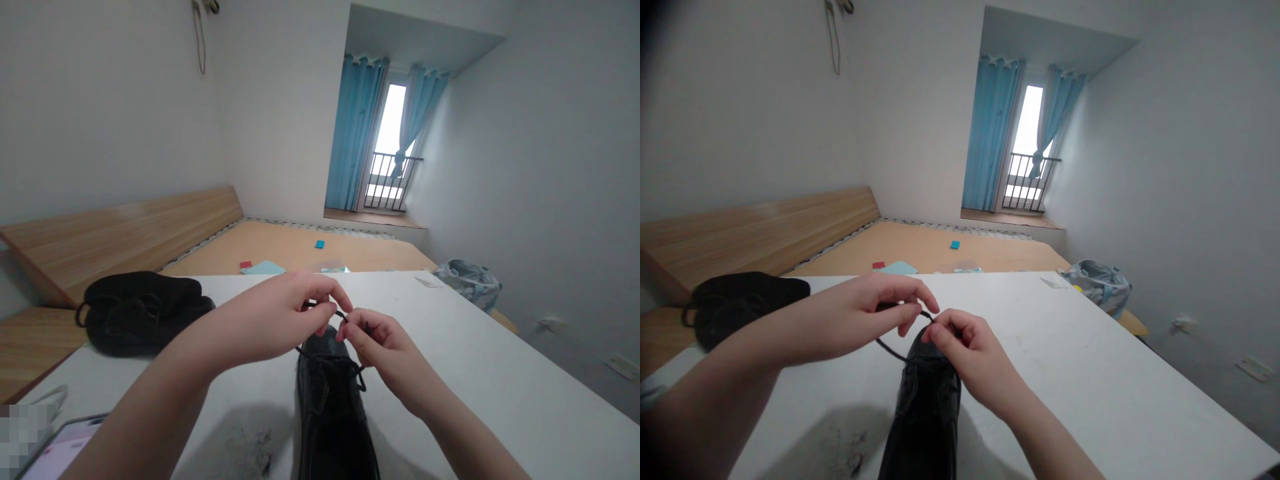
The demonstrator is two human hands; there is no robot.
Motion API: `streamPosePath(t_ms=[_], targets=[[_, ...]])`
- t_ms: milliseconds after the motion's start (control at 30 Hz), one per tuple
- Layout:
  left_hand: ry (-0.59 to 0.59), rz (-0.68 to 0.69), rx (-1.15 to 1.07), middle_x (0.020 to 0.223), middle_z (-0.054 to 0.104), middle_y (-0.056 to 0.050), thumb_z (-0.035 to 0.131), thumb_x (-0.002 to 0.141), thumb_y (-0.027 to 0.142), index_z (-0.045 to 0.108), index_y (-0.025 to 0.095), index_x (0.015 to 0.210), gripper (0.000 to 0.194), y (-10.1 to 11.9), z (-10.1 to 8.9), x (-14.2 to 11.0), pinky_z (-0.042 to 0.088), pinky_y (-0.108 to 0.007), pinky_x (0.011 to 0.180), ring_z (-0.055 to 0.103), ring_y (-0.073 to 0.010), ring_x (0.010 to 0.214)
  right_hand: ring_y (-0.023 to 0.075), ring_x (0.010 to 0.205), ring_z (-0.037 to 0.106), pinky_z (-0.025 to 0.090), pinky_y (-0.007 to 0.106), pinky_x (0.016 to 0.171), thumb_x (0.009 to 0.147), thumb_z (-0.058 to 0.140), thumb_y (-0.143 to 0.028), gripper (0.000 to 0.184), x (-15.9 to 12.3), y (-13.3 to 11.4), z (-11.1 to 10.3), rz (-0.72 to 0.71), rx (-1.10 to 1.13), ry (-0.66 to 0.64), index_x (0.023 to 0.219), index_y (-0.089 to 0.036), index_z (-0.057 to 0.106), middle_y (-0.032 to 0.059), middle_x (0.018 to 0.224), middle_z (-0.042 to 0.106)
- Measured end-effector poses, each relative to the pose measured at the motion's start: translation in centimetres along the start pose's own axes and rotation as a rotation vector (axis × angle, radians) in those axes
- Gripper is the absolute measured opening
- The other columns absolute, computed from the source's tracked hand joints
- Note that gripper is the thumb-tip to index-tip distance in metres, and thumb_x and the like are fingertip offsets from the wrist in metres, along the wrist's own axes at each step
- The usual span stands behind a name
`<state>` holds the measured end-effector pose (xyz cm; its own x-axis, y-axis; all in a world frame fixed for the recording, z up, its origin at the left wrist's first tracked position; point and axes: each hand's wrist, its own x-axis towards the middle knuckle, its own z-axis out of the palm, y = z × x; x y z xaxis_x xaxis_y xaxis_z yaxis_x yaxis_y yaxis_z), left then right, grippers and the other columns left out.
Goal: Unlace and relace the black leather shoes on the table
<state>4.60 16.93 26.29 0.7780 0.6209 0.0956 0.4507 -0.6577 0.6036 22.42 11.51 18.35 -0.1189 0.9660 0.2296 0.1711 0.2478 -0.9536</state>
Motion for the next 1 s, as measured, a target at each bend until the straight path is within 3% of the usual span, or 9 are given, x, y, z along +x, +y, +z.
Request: streamPosePath(t_ms=[133,233,367,533,733,1000], targets=[[-0.03,-0.035,0.101,0.07,0.065,0.006,0.047,0.082,0.027,0.067,0.025,0.083,0.02,-0.3,0.3,0.3,0.036,-0.021,0.053,0.054,-0.0113,0.062,0.0113,0.059,0.037,0.029,0.025,0.054,0.088,0.053,-0.046,0.033,0.2,0.6,0.4,-0.045,-0.093,0.043,0.072,-0.017,0.058,-0.0033,0.062,0.044],[-0.045,-0.097,0.24,0.066,0.066,0.004,0.051,0.078,0.029,0.067,0.023,0.071,0.018,-0.7,0.4,0.3,0.034,-0.023,0.051,0.055,-0.0128,0.06,0.0113,0.056,0.035,0.027,0.025,0.053,0.086,0.054,-0.043,0.031,0.0,0.9,0.9,-0.006,-0.193,0.037,0.067,-0.018,0.054,-0.0044,0.058,0.041],[-0.213,-0.235,0.336,0.061,0.068,0.0,0.05,0.071,0.025,0.069,0.021,0.066,0.02,-1.3,0.8,0.2,0.031,-0.025,0.046,0.057,-0.015,0.054,0.013,0.06,0.044,0.031,0.026,0.057,0.084,0.058,-0.041,0.031,-0.6,0.8,1.4,0.019,-0.482,-0.013,0.062,-0.018,0.055,-0.0019,0.061,0.051],[-0.335,-0.284,0.389,0.056,0.068,-0.004,0.051,0.065,0.018,0.071,0.02,0.059,0.021,-0.9,2.2,0.3,0.032,-0.024,0.043,0.057,-0.0159,0.049,0.0199,0.08,0.054,0.038,0.03,0.069,0.076,0.066,-0.028,0.01,-1.1,0.4,1.6,0.037,-0.724,-0.091,0.071,-0.02,0.069,0.0039,0.081,0.062],[-0.232,-0.257,0.455,0.048,0.063,-0.004,0.054,0.065,0.013,0.067,0.019,0.053,0.018,0.1,3.7,0.8,0.04,-0.026,0.051,0.056,-0.0164,0.046,0.0207,0.086,0.055,0.04,0.032,0.074,0.079,0.063,-0.022,0.007,-1.1,0.9,1.2,0.028,-0.648,-0.135,0.077,-0.019,0.069,0.005,0.086,0.064],[-0.221,-0.268,0.455,0.05,0.064,-0.006,0.051,0.067,0.012,0.063,0.018,0.05,0.022,0.0,3.6,0.9,0.037,-0.026,0.048,0.059,-0.0179,0.048,0.0207,0.09,0.055,0.04,0.034,0.078,0.088,0.055,-0.024,0.016,-1.4,0.8,0.7,0.006,-0.618,-0.212,0.083,-0.021,0.07,0.0047,0.089,0.063]])
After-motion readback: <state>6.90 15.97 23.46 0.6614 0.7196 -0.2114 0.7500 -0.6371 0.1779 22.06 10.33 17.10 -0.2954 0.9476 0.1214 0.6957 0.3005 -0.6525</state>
